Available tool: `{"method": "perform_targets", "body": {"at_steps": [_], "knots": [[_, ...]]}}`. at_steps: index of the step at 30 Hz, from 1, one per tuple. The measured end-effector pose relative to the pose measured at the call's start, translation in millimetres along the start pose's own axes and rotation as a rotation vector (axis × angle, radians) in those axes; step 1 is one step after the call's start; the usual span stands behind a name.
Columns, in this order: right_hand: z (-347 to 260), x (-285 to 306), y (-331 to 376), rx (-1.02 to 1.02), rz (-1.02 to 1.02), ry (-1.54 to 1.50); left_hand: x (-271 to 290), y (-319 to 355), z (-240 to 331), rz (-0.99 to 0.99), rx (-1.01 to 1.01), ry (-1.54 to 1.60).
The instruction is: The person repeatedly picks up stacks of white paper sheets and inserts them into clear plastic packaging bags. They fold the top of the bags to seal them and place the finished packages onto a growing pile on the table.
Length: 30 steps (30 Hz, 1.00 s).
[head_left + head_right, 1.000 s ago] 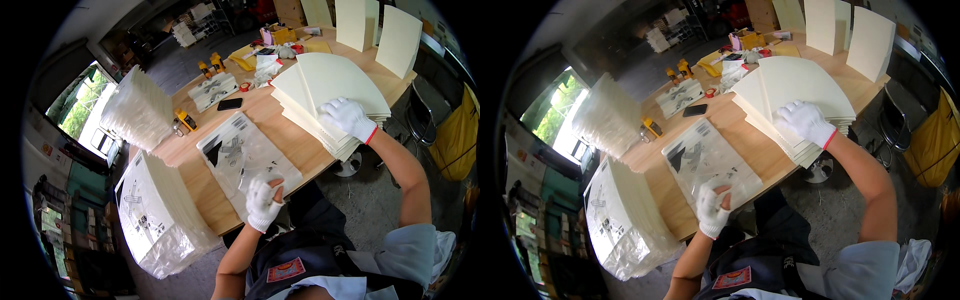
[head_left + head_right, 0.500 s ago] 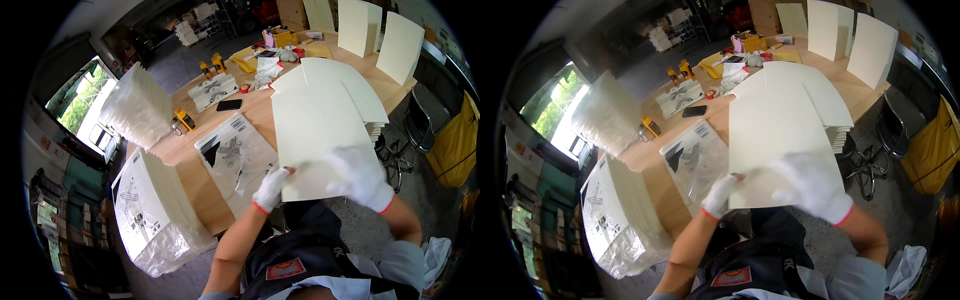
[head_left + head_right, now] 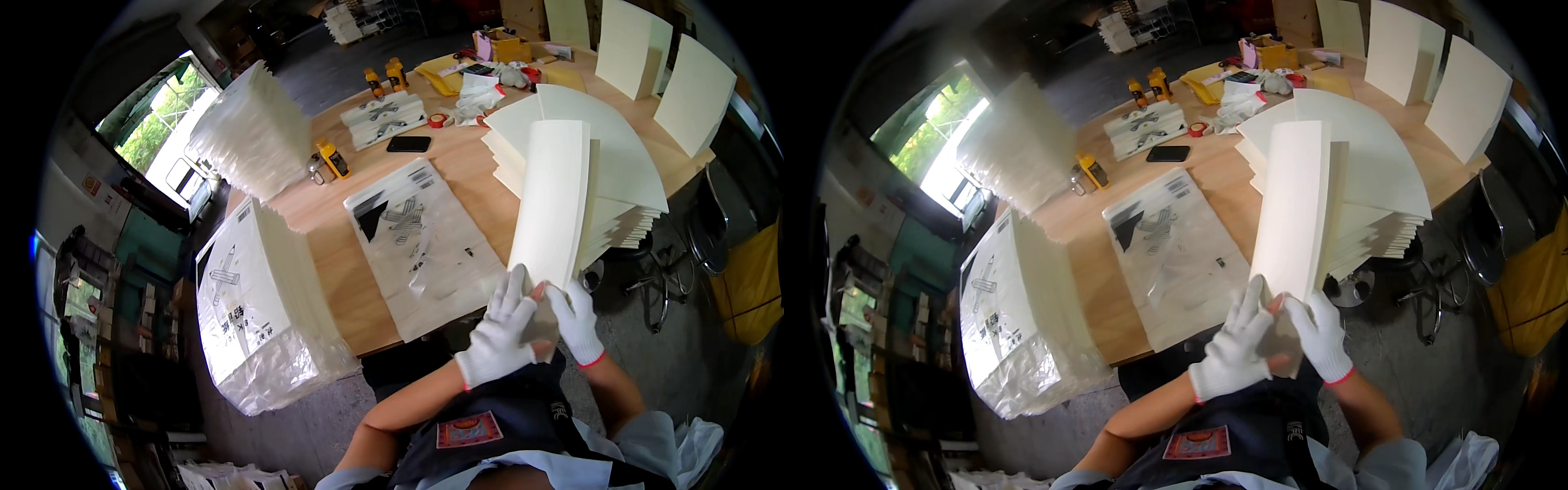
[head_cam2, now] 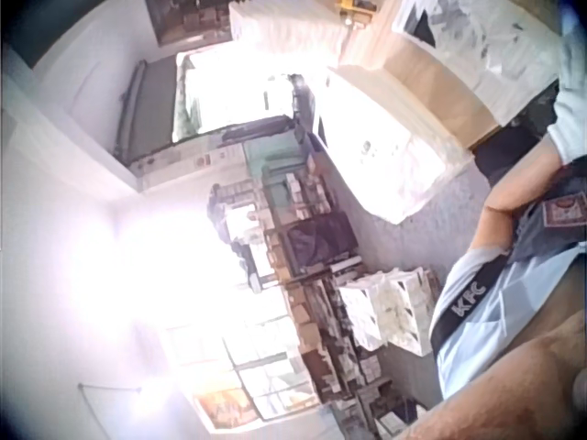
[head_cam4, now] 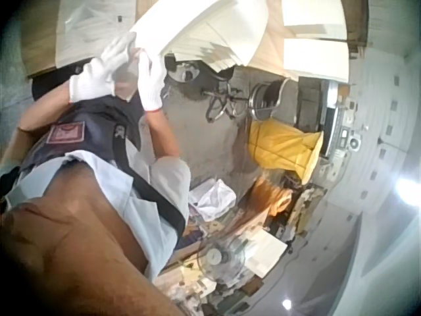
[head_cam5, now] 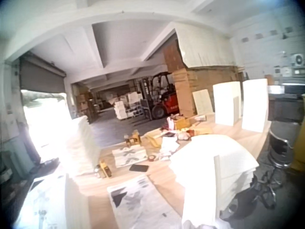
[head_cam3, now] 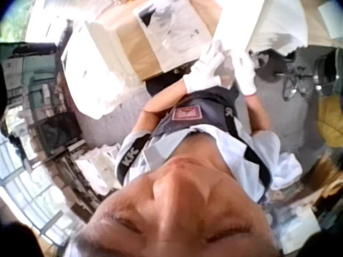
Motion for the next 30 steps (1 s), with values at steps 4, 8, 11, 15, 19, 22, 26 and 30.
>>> {"method": "perform_targets", "body": {"at_steps": [4, 8, 11, 15, 19, 22, 26, 30], "knots": [[-9.1, 21.9, 12.4, 0.244, -0.126, 0.288, 71.5, 18.5, -29.5, 0.757, -0.016, -0.264], [-13.6, 26.2, 31.4, 0.748, -0.311, 0.726, 118.5, -23.2, -122.0, 0.314, 0.505, 0.185], [-8.9, 19.5, 34.0, 0.761, -0.432, 0.795, 130.2, -36.9, -120.8, 0.240, 0.404, 0.635], [4.8, 0.5, 27.8, 0.643, -0.509, 0.873, 117.7, -26.3, -93.2, -0.010, 0.377, 0.500], [14.9, -17.7, 12.4, 0.450, -0.655, 0.818, 94.4, -2.2, -53.9, 0.082, 0.050, 0.059], [27.2, -23.0, -4.4, 0.248, -0.822, 0.604, 52.9, 39.2, -60.0, 0.069, 0.134, -0.019], [83.2, -47.4, -3.6, -0.189, -0.751, -0.288, 19.7, 61.4, -54.8, 0.148, -0.412, 0.067], [70.8, -92.3, -16.2, -0.107, -0.654, -0.305, 28.1, 19.8, -55.2, 0.175, -0.135, -0.042]]}}
Point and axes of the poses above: each hand's wrist, its own y-axis away from the middle knuckle, its own x-axis out of the back of the hand, z = x × y, the point moved 4 cm from there along -y, towards the middle knuckle, and after that the axes turned 10 degrees about x, right-handed, at the moved point
